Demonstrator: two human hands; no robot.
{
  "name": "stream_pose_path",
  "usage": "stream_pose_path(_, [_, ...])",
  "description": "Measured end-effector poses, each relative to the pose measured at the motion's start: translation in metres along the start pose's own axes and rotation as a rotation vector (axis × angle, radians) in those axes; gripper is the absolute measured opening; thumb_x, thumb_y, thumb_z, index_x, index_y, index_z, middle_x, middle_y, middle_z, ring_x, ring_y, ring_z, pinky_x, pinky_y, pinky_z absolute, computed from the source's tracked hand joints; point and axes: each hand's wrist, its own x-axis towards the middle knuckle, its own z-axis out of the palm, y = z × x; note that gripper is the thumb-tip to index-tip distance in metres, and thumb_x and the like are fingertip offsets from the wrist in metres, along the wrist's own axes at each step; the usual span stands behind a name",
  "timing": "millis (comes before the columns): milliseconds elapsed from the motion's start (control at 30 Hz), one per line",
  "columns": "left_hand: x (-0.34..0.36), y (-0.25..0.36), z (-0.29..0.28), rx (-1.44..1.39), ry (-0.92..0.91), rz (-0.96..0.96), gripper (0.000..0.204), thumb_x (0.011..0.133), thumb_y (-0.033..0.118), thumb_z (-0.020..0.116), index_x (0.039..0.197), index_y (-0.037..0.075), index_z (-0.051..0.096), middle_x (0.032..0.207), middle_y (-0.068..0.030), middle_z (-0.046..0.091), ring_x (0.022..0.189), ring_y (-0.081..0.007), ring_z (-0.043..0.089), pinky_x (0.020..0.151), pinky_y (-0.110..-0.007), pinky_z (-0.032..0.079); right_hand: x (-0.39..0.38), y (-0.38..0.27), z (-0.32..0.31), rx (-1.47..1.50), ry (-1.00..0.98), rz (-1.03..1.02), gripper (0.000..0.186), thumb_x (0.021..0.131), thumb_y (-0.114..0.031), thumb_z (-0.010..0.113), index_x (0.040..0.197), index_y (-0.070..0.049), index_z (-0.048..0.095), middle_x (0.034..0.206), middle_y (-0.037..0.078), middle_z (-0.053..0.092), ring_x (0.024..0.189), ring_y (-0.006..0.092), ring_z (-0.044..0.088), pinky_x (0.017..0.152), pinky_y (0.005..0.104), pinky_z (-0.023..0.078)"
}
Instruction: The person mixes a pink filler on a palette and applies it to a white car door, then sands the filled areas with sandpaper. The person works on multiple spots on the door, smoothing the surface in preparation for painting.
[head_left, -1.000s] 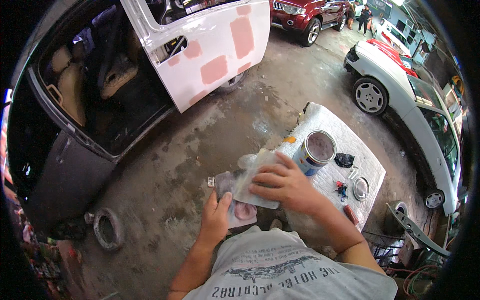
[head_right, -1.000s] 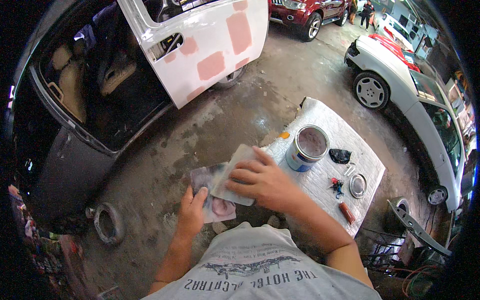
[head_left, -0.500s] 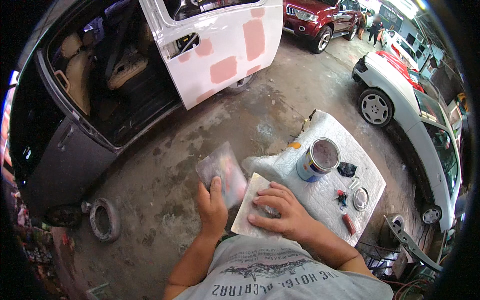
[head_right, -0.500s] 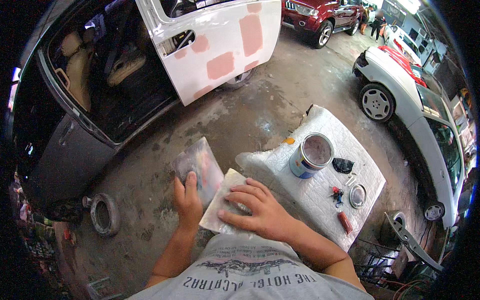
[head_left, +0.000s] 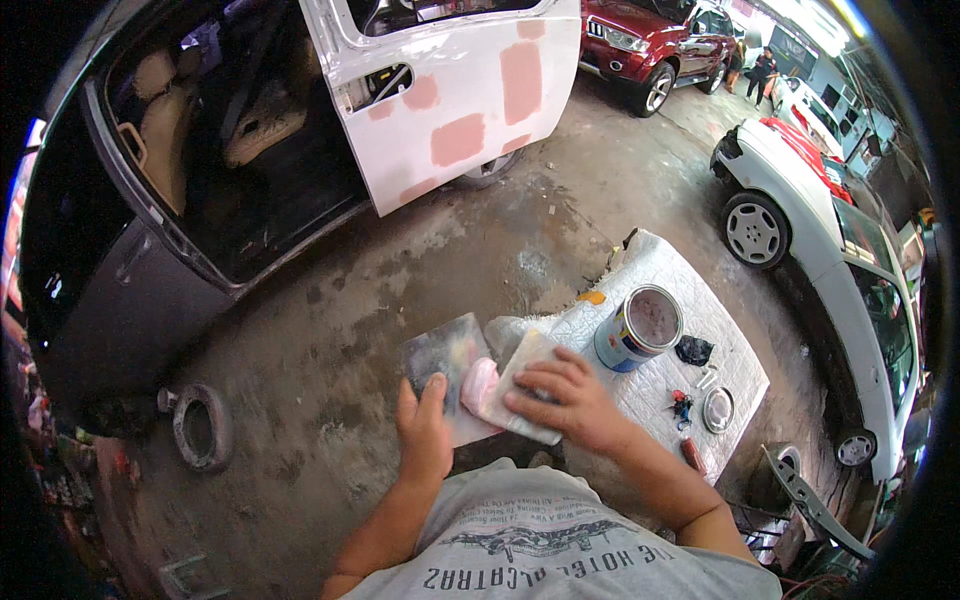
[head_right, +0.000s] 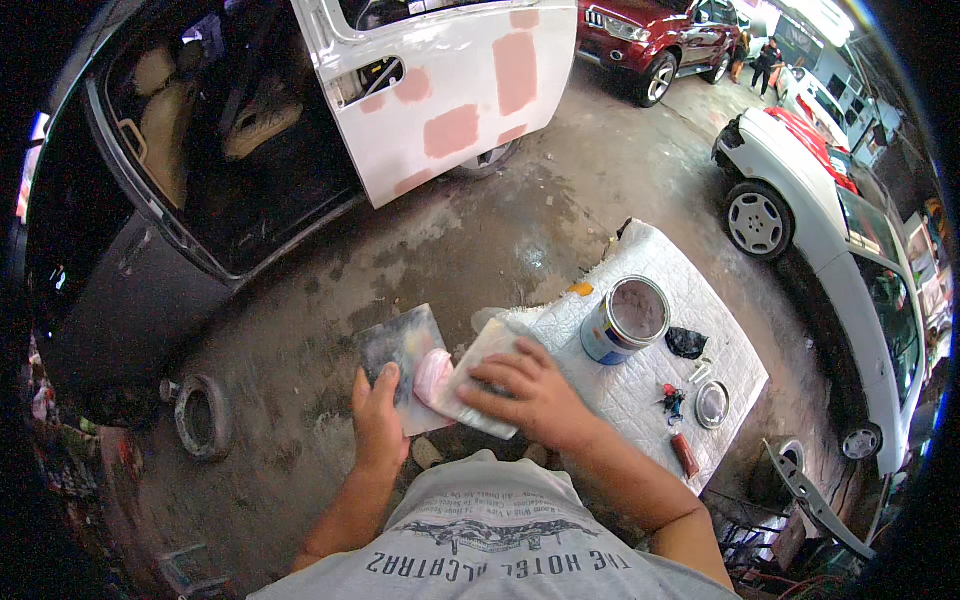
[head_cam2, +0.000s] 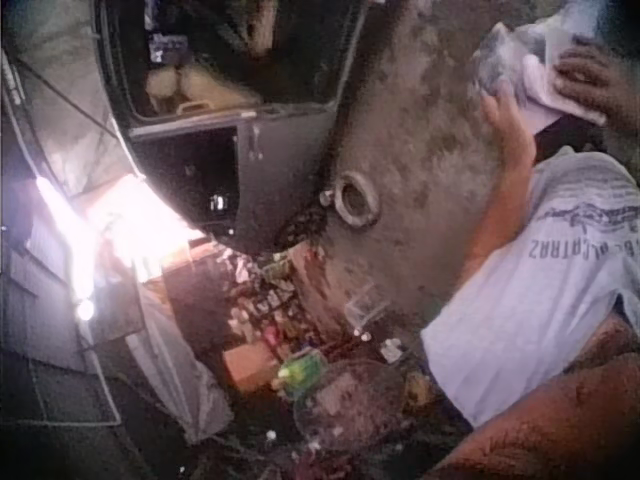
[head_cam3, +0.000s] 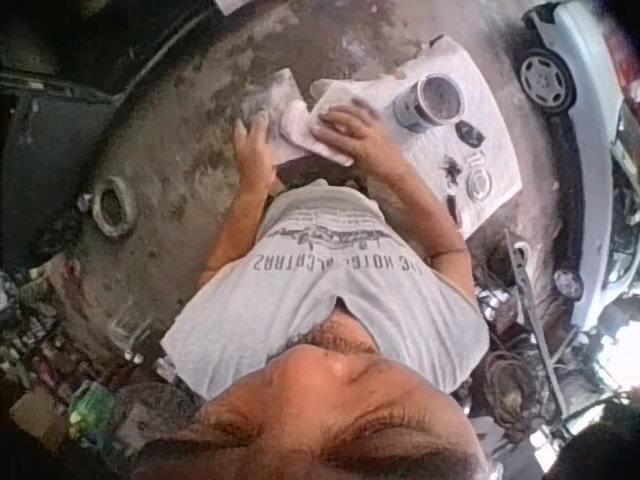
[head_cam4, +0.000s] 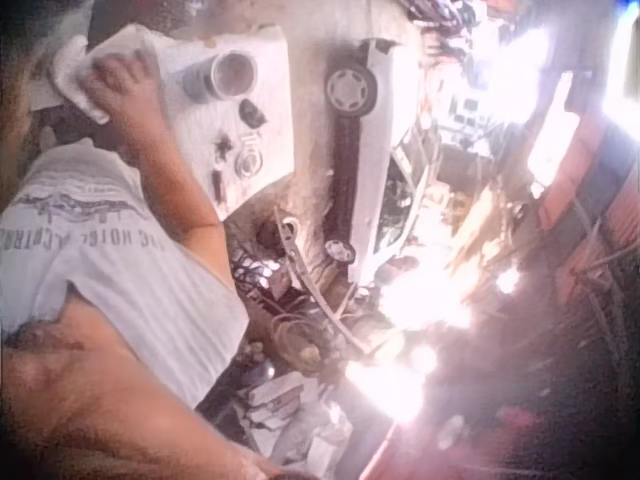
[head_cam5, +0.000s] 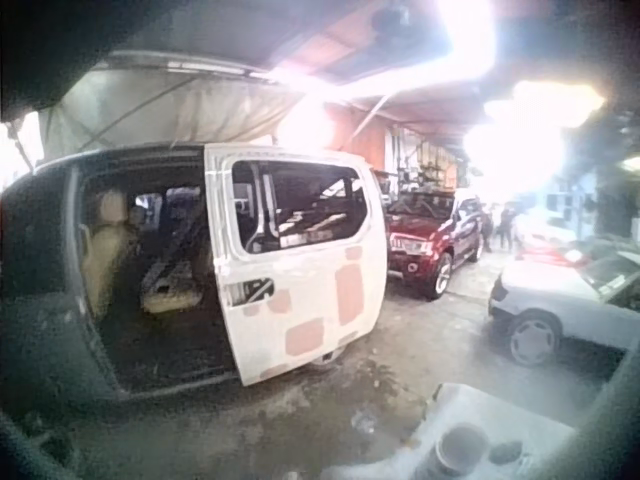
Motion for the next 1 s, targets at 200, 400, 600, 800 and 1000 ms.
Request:
stream_pose_path(200, [0.007, 0.005, -0.004, 0.262, -0.031, 0.157, 0.034, 0.102, 0.018, 0.052, 0.129, -0.002, 0.053, 0.118, -0.0119, 0.063, 0.105, -0.0205, 0.060, 0.096, -0.035, 0.047, 0.028, -0.006, -0.016, -0.043, -0.022, -0.040, 0.051, 0.077, -0.019, 0.066, 0.127, -0.028, 0.066, 0.129, 0.001, 0.060, 0.121, 0.0219, 0.056, 0.111, 0.0559, 0.035])
stream_pose_path(400, [0.006, 0.025, -0.005, 0.460, -0.277, 0.140, 0.032, 0.103, 0.016, 0.047, 0.128, -0.003, 0.056, 0.113, -0.0124, 0.067, 0.102, -0.0207, 0.062, 0.092, -0.035, 0.047, 0.054, 0.004, -0.028, -0.062, -0.099, -0.003, 0.048, 0.076, -0.020, 0.065, 0.124, -0.022, 0.066, 0.128, 0.000, 0.062, 0.122, 0.0208, 0.057, 0.112, 0.0552, 0.033])
stream_pose_path(600, [0.028, 0.040, -0.026, 0.643, -0.133, 0.289, 0.030, 0.105, 0.021, 0.047, 0.118, -0.005, 0.056, 0.103, -0.0157, 0.066, 0.094, -0.0214, 0.062, 0.086, -0.037, 0.049, 0.067, -0.040, 0.025, 0.130, -0.066, -0.099, 0.045, 0.077, -0.018, 0.064, 0.122, -0.019, 0.068, 0.133, 0.000, 0.062, 0.122, 0.0193, 0.056, 0.111, 0.0471, 0.036])
stream_pose_path(800, [0.047, 0.062, -0.059, 0.665, 0.010, 0.455, 0.034, 0.105, 0.020, 0.047, 0.124, -0.007, 0.053, 0.108, -0.0209, 0.065, 0.097, -0.0264, 0.064, 0.087, -0.040, 0.049, 0.084, -0.058, 0.045, 0.173, -0.181, -0.011, 0.041, 0.084, -0.018, 0.063, 0.124, -0.020, 0.066, 0.132, 0.004, 0.061, 0.125, 0.0247, 0.055, 0.110, 0.0531, 0.037])
stream_pose_path(1000, [0.065, 0.066, -0.099, -0.056, -0.020, -0.004, 0.031, 0.099, 0.017, 0.054, 0.125, 0.001, 0.056, 0.113, -0.0124, 0.066, 0.097, -0.0231, 0.065, 0.088, -0.039, 0.053, 0.133, -0.112, 0.059, 0.279, 0.154, 0.052, 0.050, 0.084, -0.012, 0.065, 0.133, -0.020, 0.063, 0.132, 0.019, 0.055, 0.126, 0.0394, 0.053, 0.108, 0.0520, 0.042])
